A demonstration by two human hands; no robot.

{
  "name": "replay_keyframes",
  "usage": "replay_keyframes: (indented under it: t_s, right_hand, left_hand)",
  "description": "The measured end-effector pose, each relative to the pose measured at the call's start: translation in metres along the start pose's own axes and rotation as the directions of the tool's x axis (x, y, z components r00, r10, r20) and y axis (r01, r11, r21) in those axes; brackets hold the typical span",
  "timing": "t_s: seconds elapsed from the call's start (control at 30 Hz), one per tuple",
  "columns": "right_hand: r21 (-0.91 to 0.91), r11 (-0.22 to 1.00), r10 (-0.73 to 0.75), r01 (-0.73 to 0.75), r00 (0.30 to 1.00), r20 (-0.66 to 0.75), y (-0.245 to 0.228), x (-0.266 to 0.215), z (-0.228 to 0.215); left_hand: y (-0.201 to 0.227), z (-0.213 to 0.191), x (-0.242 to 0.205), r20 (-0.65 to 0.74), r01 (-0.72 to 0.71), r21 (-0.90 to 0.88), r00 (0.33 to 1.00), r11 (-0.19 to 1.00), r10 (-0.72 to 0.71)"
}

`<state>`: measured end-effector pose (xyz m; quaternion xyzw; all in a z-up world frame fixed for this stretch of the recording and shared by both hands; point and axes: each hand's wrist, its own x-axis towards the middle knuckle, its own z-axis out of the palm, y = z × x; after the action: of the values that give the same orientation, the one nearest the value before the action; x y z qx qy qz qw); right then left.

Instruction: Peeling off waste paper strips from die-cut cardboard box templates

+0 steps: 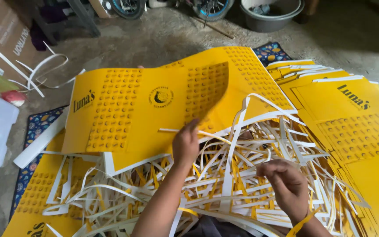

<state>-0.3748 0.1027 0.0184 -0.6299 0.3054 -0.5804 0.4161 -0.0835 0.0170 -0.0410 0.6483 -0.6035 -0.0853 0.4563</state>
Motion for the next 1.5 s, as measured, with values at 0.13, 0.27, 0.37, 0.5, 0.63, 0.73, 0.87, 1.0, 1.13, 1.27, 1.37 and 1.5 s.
replay_keyframes:
  t_s: [0.13,0.27,0.37,0.5,0.63,0.73,0.87,1.0,1.13,1.27,1.37,1.5]
  right_hand:
    - [0.044,0.992,0.122,-0.12,0.991,-0.045,0.002,0.0,-0.002]
    - [0.523,0.811,0.255,-0.263,0.963,0.088,0.0,0.011,-0.018]
    - [0.539,0.783,0.395,-0.312,0.918,-0.042,-0.016,0.014,-0.031]
    - [0.448,0.849,0.453,-0.28,0.823,-0.344,-0.012,-0.006,-0.063]
    - [0.351,0.922,0.34,-0.162,0.772,-0.538,0.011,-0.05,-0.129]
    - [0.329,0.908,0.418,-0.258,0.541,-0.73,0.004,-0.089,-0.19]
    - [0.407,0.893,0.443,-0.192,0.53,-0.723,-0.009,-0.141,-0.253]
    - [0.479,0.855,0.516,-0.198,0.412,-0.751,0.028,-0.196,-0.305]
    - [0.504,0.853,0.496,-0.132,0.503,-0.708,0.063,-0.227,-0.333]
    - [0.612,0.78,0.519,0.129,0.414,-0.748,0.095,-0.228,-0.347]
    - [0.621,0.766,0.561,0.164,0.3,-0.772,0.098,-0.217,-0.344]
    - [0.559,0.829,0.545,0.009,0.21,-0.812,0.134,-0.265,-0.37]
  left_hand:
    - [0.058,-0.037,-0.007,-0.327,-0.197,-0.202,0.937,0.959,0.124]
    - [0.103,-0.022,-0.044,-0.165,-0.579,0.063,0.797,0.813,0.581]
    - [0.123,0.006,-0.067,0.072,-0.723,0.056,0.691,0.689,0.72]
    - [0.139,0.056,-0.081,0.239,-0.791,-0.199,0.533,0.578,0.812]
    - [0.134,0.074,-0.091,0.301,-0.811,-0.352,0.375,0.467,0.877]
    - [0.127,0.068,-0.08,0.201,-0.805,-0.4,0.389,0.438,0.899]
    - [0.088,0.052,-0.055,0.15,-0.746,-0.266,0.593,0.61,0.791]
    - [0.035,0.03,-0.036,0.085,-0.67,-0.084,0.733,0.738,0.675]
    - [-0.01,0.011,-0.038,0.051,-0.619,0.006,0.784,0.785,0.618]
    - [-0.024,0.009,-0.055,0.109,-0.575,0.081,0.817,0.814,0.567]
    - [-0.016,0.014,-0.067,0.178,-0.565,0.044,0.816,0.824,0.55]
    - [-0.013,0.018,-0.07,0.215,-0.586,-0.029,0.787,0.81,0.578]
